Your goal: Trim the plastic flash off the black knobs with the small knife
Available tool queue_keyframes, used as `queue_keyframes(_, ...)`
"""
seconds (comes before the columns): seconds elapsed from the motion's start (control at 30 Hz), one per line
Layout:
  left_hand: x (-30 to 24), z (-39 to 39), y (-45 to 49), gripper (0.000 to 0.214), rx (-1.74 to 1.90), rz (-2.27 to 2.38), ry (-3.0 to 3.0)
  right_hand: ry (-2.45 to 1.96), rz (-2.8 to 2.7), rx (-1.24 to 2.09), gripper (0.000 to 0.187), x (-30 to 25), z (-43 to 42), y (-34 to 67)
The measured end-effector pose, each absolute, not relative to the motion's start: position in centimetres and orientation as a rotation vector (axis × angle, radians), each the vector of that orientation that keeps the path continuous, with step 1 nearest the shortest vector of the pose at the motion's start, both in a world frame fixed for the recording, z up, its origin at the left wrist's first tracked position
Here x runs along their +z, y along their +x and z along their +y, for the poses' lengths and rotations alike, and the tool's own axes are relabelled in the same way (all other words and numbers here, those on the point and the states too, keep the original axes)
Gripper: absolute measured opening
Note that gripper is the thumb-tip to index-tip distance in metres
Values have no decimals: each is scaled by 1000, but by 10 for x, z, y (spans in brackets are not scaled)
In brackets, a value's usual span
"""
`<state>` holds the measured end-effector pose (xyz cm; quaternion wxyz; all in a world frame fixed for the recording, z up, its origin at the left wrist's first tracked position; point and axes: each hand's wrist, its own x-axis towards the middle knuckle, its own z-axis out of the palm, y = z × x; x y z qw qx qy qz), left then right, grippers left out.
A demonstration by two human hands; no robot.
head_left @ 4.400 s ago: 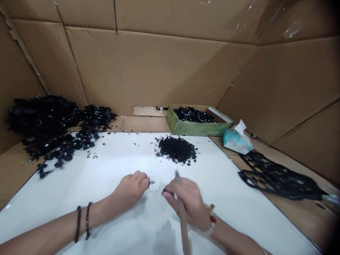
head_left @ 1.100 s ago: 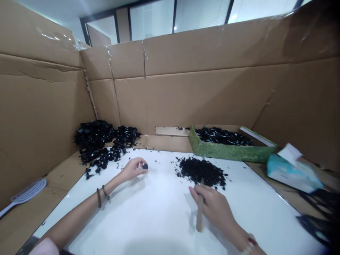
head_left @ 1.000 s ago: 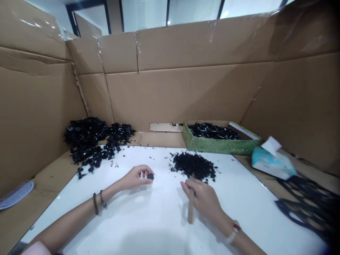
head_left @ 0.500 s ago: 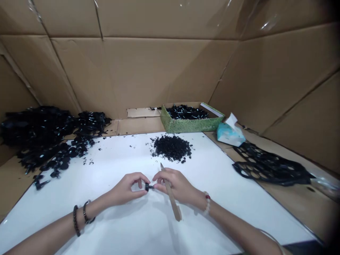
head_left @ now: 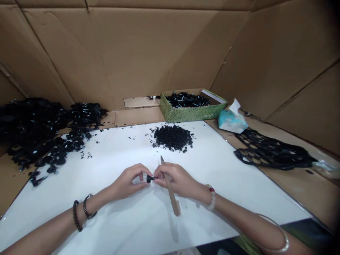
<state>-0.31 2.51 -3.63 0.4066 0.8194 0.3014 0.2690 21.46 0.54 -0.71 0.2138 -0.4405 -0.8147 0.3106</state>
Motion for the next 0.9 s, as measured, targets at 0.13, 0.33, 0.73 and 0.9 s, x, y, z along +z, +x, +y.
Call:
queue_keyframes(0.13,-37,23,-4,19,751,675,2151,-1152,-2137,1134,18,-7,6,216)
queue_keyframes(0.33,-38,20,-7,20,846,576,2395,-1099,-2029,1406,28,-8,7,219)
queue_keyframes(0.73,-30,-11,6,22,851,892,2167,-952,-2442,462,22,-7,2,221)
queue_keyframes(0.9,-34,-11,5,24,768,833,2118,-908,-2544,420,21,-11,3,221)
